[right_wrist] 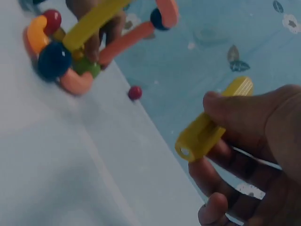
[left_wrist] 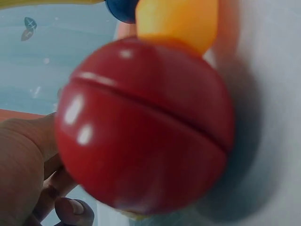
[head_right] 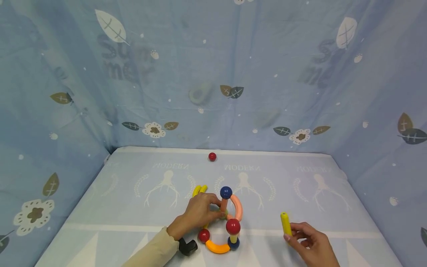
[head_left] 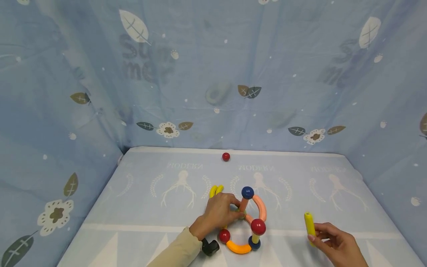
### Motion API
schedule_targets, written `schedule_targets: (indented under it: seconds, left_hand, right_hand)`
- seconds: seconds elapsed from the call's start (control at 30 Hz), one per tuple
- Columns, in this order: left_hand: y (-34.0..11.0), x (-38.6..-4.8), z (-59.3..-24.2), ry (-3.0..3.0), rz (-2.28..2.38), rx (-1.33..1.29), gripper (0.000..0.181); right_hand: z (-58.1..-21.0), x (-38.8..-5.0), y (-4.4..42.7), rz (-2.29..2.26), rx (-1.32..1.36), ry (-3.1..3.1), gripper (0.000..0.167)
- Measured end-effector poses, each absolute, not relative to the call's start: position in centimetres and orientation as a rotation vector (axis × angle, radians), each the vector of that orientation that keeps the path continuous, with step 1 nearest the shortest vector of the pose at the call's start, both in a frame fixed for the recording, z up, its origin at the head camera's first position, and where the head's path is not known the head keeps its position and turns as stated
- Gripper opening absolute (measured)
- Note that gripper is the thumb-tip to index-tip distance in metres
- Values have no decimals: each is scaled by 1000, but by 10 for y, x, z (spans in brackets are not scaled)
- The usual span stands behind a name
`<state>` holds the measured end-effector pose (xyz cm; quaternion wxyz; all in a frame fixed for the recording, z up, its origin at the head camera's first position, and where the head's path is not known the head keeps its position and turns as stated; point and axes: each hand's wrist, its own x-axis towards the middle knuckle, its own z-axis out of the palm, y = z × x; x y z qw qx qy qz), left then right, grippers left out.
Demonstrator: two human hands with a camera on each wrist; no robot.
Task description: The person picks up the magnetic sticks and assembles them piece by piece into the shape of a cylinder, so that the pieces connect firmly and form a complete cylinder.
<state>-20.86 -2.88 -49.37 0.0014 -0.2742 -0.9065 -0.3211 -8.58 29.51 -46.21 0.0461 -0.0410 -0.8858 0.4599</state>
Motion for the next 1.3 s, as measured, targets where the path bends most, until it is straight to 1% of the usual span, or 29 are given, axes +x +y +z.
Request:
schedule_targets:
  seconds: [0.07,0.2,0.27,0.37,0.43,0.5,0.57,0.67,0.77,0.83,1.0,1.3]
  left_hand:
    - [-28,-209,-493,-2860,-1017,-860,25]
    - [-28,-210,-492,-2882,-1021,-850,26]
    - [-28,-210,-492,-2892,-1022,-844,26]
    - [-28,-210,-492,-2910,-1037,-827,26]
    - [-29,-211,-492,-2918,-1052,-818,25]
    - [-29,-211,-492,-2922,-1064,-811,25]
    - [-29,-211,-493,-2920,-1068,-808,25]
    - [-29,-212,-494,-2918,-1061,-806,25]
    - [-29,-212,-494,-2916,-1057,-805,25]
    - [-29,-212,-494,-2917,-1054,-805,25]
    - [-29,-212,-492,-2913,-1044,-819,27]
    - [-30,-212,-492,-2909,-1044,-806,29]
  right_hand:
    - [-457,-78,278,1522,34,-2619,22]
    - [-449,-69,249,1784,321,-2580,18]
    - [-449,-68,235,1933,450,-2571,18]
    - [-456,-70,213,2132,743,-2485,21]
    - [-462,-71,196,2156,904,-2441,22]
    - [-467,-72,178,2118,1000,-2435,21]
    - [-468,-72,159,1982,966,-2479,17]
    - [-470,-75,134,1701,859,-2477,17]
    - [-474,-81,114,1440,733,-2421,23]
    - [-477,-85,104,1344,675,-2380,28]
    - [-481,-90,89,1206,577,-2367,32]
    - [-484,-95,84,1127,473,-2464,33]
